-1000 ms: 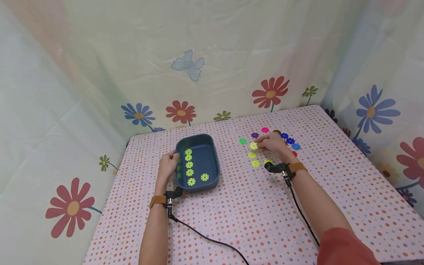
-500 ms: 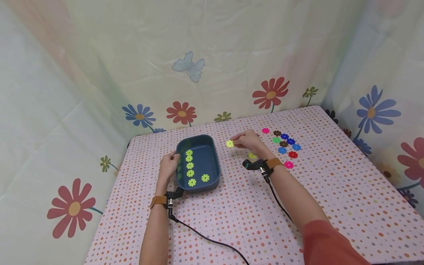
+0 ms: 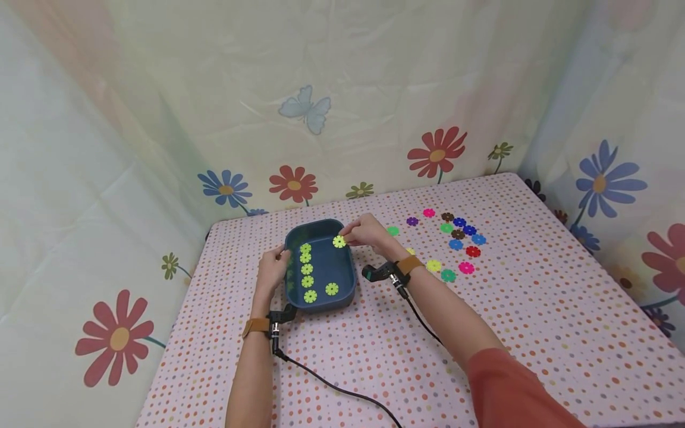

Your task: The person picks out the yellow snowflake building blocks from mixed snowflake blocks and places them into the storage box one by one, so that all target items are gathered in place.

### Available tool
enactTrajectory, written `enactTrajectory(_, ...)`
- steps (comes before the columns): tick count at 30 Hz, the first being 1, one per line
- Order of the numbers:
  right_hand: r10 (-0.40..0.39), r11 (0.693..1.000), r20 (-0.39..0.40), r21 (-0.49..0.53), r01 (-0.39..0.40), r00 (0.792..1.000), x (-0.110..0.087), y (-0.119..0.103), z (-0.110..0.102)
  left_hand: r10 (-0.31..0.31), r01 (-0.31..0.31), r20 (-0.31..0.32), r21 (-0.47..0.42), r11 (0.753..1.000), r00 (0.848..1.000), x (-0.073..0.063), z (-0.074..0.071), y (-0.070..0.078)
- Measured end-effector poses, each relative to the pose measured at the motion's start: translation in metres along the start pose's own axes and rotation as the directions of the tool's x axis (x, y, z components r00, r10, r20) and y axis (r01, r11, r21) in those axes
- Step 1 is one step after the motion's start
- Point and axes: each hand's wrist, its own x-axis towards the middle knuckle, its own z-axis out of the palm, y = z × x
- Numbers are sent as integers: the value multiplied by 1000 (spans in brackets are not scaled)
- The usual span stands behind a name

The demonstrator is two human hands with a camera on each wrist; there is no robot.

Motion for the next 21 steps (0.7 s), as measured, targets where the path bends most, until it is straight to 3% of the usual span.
enactTrajectory(12, -44, 984, 39, -168, 50, 998, 7, -15, 43, -27, 27, 6, -16, 1000, 1000, -2, -1, 1)
enactTrajectory(21, -64, 937, 55, -340, 79, 996, 14, -15, 60, -29, 29, 2, -18, 999, 1000, -2, 0, 1)
